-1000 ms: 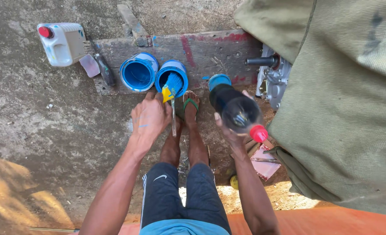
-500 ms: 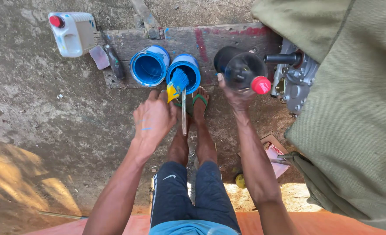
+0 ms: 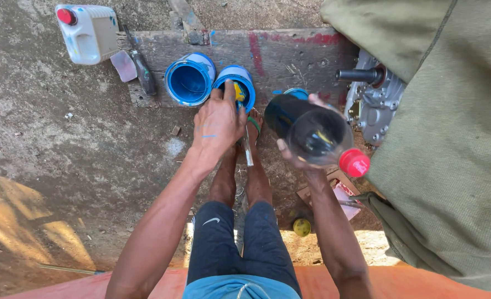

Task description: Mixing blue paint in a container and applying it to the interior of a boat hull using a paintbrush

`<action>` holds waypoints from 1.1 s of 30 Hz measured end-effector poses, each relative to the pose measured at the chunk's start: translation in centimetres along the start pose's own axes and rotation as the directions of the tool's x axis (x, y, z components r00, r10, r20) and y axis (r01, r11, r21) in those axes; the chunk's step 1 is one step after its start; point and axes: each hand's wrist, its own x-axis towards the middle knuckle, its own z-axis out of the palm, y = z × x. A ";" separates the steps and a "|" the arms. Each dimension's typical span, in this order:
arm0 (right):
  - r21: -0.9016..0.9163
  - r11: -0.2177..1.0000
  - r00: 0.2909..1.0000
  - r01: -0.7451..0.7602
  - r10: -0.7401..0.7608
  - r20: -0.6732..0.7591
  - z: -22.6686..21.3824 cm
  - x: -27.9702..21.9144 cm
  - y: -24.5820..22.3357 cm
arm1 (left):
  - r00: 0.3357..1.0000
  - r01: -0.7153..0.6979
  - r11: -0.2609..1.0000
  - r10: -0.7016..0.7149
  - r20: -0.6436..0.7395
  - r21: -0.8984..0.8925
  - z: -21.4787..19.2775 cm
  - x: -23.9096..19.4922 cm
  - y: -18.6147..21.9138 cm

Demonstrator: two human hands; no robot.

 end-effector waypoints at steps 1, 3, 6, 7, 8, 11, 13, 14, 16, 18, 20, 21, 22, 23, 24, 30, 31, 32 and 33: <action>0.008 1.000 1.000 -0.010 0.010 0.005 -0.3 0.5 0.2 | 1.000 -0.002 1.000 0.002 0.002 0.000 0.5 -0.3 -0.2; 0.030 0.999 0.999 -0.032 0.031 0.006 -0.5 1.8 0.4 | 0.993 -0.080 0.987 0.067 -0.095 -0.136 1.2 -0.7 -0.8; 0.057 0.996 0.997 -0.072 0.071 0.014 -1.1 3.3 0.4 | 0.995 -0.091 0.982 0.083 -0.057 -0.163 0.9 -2.4 0.1; 0.068 0.994 0.996 -0.085 0.084 0.018 -1.4 3.7 0.3 | 0.995 -0.090 0.983 0.082 -0.056 -0.160 1.4 -2.8 0.3; 0.077 0.992 0.995 -0.095 0.094 0.020 -1.6 4.2 0.3 | 0.998 -0.047 0.966 0.036 -0.050 -0.255 2.0 -3.2 0.4; 0.105 0.987 0.992 -0.123 0.120 0.032 -2.1 4.9 0.4 | 0.996 0.086 0.907 -0.069 0.058 -0.411 4.4 -3.2 -0.1; 0.128 0.983 0.991 -0.134 0.130 0.040 -3.0 4.0 0.6 | 0.980 0.182 0.863 -0.123 0.154 -0.471 5.9 -3.1 -1.1; 0.142 0.980 0.990 -0.141 0.136 0.042 -3.5 3.1 0.6 | 0.966 0.242 0.890 -0.186 0.178 -0.385 6.3 -3.0 -2.0; 0.169 0.973 0.987 -0.157 0.151 0.049 -4.4 1.8 0.3 | 0.948 0.303 0.906 -0.253 0.195 -0.296 5.3 -3.3 -3.0; 0.191 0.965 0.984 -0.178 0.170 0.059 -5.0 1.3 -0.2 | 0.951 0.291 0.930 -0.255 0.174 -0.227 2.2 -4.0 -3.4; 0.209 0.958 0.980 -0.198 0.189 0.065 -5.3 1.3 -0.3 | 0.951 0.293 0.922 -0.253 0.180 -0.252 1.5 -5.1 -4.2; 0.217 0.954 0.978 -0.207 0.197 0.066 -5.4 1.4 -0.4 | 0.950 0.295 0.915 -0.250 0.187 -0.277 1.2 -5.7 -4.5; 0.230 0.949 0.976 -0.217 0.206 0.069 -5.5 1.6 -0.4 | 0.950 0.296 0.914 -0.252 0.184 -0.277 1.6 -6.0 -5.1; 0.243 0.943 0.974 -0.226 0.215 0.072 -5.5 1.7 -0.5 | 0.954 0.294 0.893 -0.255 0.155 -0.342 2.0 -6.3 -5.7; 0.255 0.938 0.972 -0.236 0.224 0.075 -5.6 1.9 -0.6 | 0.958 0.288 0.868 -0.258 0.127 -0.405 2.5 -6.6 -6.3; 0.311 0.908 0.959 -0.281 0.260 0.108 -6.5 2.6 -0.3 | 0.961 0.194 0.334 -0.253 0.111 -0.922 4.6 -4.1 -5.7; 0.325 0.902 0.959 -0.285 0.263 0.111 -6.4 2.7 -0.2 | 0.961 0.190 0.329 -0.256 0.107 -0.925 4.8 -4.2 -5.1; 0.337 0.896 0.957 -0.291 0.267 0.115 -6.4 2.9 -0.1 | 0.942 0.204 0.272 -0.315 0.114 -0.940 4.9 -4.2 -4.4; 0.349 0.889 0.955 -0.297 0.272 0.120 -6.4 3.0 -0.1 | 0.920 0.214 0.214 -0.372 0.123 -0.953 5.0 -4.2 -3.7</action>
